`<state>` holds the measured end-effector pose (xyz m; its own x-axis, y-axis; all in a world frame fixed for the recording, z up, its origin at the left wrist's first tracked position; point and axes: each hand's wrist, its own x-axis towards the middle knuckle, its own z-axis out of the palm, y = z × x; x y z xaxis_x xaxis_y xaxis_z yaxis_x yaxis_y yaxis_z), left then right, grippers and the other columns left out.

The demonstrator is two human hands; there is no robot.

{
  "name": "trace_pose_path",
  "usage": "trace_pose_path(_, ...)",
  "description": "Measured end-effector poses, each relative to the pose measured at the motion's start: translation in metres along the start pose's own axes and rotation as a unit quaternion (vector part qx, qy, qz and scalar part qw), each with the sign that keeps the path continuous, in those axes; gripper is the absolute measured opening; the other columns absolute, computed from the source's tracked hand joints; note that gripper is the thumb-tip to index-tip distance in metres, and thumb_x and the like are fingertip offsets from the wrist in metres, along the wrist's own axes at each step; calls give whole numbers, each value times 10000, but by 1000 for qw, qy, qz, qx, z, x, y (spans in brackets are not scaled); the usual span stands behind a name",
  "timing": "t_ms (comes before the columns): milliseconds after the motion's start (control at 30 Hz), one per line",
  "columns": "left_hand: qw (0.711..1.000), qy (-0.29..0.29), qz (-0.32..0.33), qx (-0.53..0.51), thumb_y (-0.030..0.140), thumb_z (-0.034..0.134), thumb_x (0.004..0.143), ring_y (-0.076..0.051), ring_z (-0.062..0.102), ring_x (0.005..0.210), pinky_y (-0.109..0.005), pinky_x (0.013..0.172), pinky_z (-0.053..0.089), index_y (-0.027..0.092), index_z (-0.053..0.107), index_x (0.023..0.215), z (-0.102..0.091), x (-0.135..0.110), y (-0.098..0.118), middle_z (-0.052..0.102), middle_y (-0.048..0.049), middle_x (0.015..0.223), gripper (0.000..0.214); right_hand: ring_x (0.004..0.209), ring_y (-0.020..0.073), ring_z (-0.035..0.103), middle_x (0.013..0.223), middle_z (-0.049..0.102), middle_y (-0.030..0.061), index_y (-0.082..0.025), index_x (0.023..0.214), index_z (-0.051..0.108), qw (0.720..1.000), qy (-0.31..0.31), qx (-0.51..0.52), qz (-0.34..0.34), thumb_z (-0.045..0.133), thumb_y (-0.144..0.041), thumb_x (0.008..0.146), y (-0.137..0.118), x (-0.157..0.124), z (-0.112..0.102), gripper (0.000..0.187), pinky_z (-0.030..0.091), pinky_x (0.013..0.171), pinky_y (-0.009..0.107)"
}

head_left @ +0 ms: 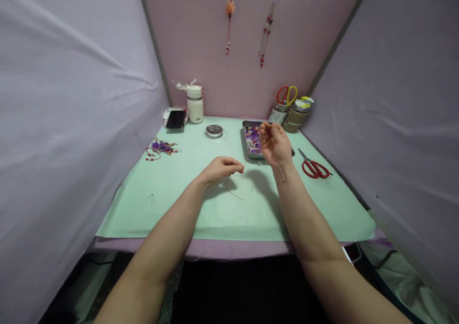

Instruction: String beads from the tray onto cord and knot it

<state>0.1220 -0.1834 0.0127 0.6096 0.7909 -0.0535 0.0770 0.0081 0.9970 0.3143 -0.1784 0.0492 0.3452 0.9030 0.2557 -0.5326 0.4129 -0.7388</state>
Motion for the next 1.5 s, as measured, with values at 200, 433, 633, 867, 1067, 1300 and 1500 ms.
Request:
trace_pose_path(200,1000,-20,-18,-3,372,712,653,-95,468,616,-253,561,330,169,729,765,2,0,0,705,-63,797,233,988,117,656,927,697,-5,-219,788,568,997,60,42,-32,645,-283,813,7,14,-20,103,582,822,244)
trace_pose_path(433,998,-42,0,-51,356,747,655,-72,407,583,-248,572,307,153,711,770,-1,-3,3,680,-43,753,236,899,99,678,890,703,-26,-213,742,547,999,40,10,-31,773,-292,701,29,9,-28,243,559,845,221)
trace_pose_path(633,991,-24,60,-115,321,776,638,-75,444,631,-241,596,336,169,708,722,-5,-7,9,626,-20,779,186,897,128,675,886,690,-4,-206,690,539,995,-12,-78,60,839,-347,597,54,-9,-20,344,561,817,248)
trace_pose_path(867,976,11,123,-177,283,757,675,-80,501,689,-249,636,391,169,724,724,-7,-10,13,645,-57,1006,129,711,104,629,728,631,-25,-192,710,550,970,-112,-149,156,816,-406,581,67,-30,-9,365,526,747,262)
trace_pose_path(1067,966,83,120,-211,297,772,648,-106,552,687,-275,709,441,159,705,723,-8,-5,11,660,-28,728,172,657,129,587,815,613,20,-189,815,595,924,-143,-326,138,670,-451,731,68,-31,-13,285,503,658,305)
trace_pose_path(1300,965,206,112,-116,373,772,627,-126,582,721,-294,749,465,156,718,767,-7,9,-3,699,-53,785,264,895,187,545,1082,479,97,-196,930,621,870,-44,-478,-114,549,-310,816,61,-31,-12,176,487,806,368)
trace_pose_path(1500,961,229,123,-91,378,760,635,-153,606,766,-323,788,477,156,731,789,-8,13,-11,716,-70,822,272,1111,214,491,1099,491,77,-221,925,605,892,-55,-426,-141,531,-307,833,56,-37,-2,147,419,984,418)
